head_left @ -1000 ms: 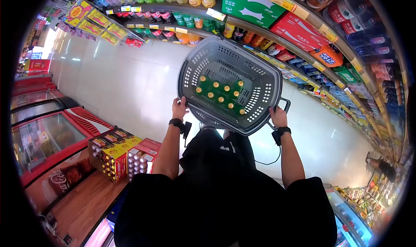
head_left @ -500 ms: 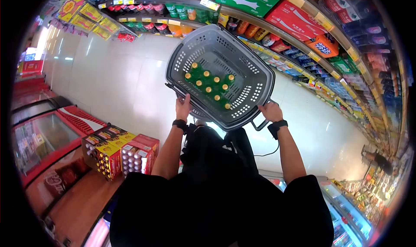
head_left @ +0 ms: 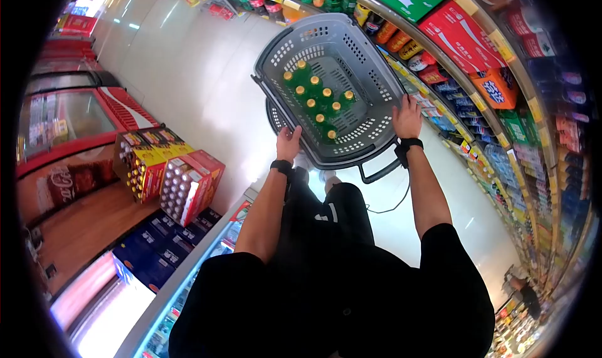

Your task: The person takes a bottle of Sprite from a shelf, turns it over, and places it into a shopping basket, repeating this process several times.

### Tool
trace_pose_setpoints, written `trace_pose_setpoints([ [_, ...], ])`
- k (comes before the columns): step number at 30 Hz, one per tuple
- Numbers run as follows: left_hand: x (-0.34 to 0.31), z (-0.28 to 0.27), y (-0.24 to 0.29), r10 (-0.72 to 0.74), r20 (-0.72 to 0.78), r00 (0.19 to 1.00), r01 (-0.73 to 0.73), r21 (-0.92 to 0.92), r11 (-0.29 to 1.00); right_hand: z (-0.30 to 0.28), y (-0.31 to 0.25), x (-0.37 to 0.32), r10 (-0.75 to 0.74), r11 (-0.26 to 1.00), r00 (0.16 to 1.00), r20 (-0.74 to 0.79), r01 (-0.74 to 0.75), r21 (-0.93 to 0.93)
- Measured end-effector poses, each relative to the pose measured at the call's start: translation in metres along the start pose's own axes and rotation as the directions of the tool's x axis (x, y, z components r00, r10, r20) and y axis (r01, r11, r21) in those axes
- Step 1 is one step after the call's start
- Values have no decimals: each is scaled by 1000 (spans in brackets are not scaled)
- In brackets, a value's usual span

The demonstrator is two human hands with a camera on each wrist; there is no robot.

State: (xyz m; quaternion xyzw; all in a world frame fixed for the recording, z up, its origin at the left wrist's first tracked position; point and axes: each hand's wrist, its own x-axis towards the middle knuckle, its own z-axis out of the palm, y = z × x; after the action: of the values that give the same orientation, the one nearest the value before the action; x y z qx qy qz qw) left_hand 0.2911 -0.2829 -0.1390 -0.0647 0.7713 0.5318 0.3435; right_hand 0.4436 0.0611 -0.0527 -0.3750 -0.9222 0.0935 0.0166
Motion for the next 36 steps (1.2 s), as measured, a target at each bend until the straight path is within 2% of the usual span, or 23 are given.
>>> trace_pose_setpoints([
  [1,-11,0,20,-39,23,999,40,-57,998,1,3,-2,-24,1000,1000,4,24,-16],
  [2,-26,3,40,-57,-19,998,55,-93,994,3,5,-6,-57,998,998,-14,56,-25],
  [6,-12,3,22,-27,-123,992,26,-8,1000,14,5,-25,-102,994,991,-82,99,-46],
  [9,-10,-2,19,31,-148,988,-42,-69,997,15,2,-33,-112,994,990,-90,111,-18],
  [10,-9,-1,19,32,-212,977,-53,-93,994,13,1,-36,-116,993,989,-92,116,-4],
  [13,-2,-11,25,32,-209,977,-46,-64,997,12,0,-32,-147,987,975,-167,155,32],
  [15,6,-22,25,40,-218,975,-45,-17,999,10,0,-35,-138,984,971,-195,157,84],
  [19,14,-35,34,75,-332,940,-91,-34,995,6,-13,-35,-32,973,984,-174,71,221],
  [23,24,-57,39,59,-349,935,-51,33,998,8,-24,-35,30,980,998,-46,-21,196],
  [27,11,-84,39,57,-279,959,-24,120,993,6,-39,-34,3,974,998,55,-15,225],
  [29,2,-93,39,42,-303,952,-8,115,993,16,-36,-32,-45,963,993,113,13,271],
  [30,-2,-97,42,50,-329,943,-14,111,994,13,-44,-31,-29,956,988,155,-18,294],
  [33,-4,-113,37,56,-360,931,-17,111,994,15,-49,-30,-101,934,955,280,-7,358],
  [36,1,-128,33,84,-323,943,-26,182,983,23,-52,-26,-92,889,896,434,-122,441],
])
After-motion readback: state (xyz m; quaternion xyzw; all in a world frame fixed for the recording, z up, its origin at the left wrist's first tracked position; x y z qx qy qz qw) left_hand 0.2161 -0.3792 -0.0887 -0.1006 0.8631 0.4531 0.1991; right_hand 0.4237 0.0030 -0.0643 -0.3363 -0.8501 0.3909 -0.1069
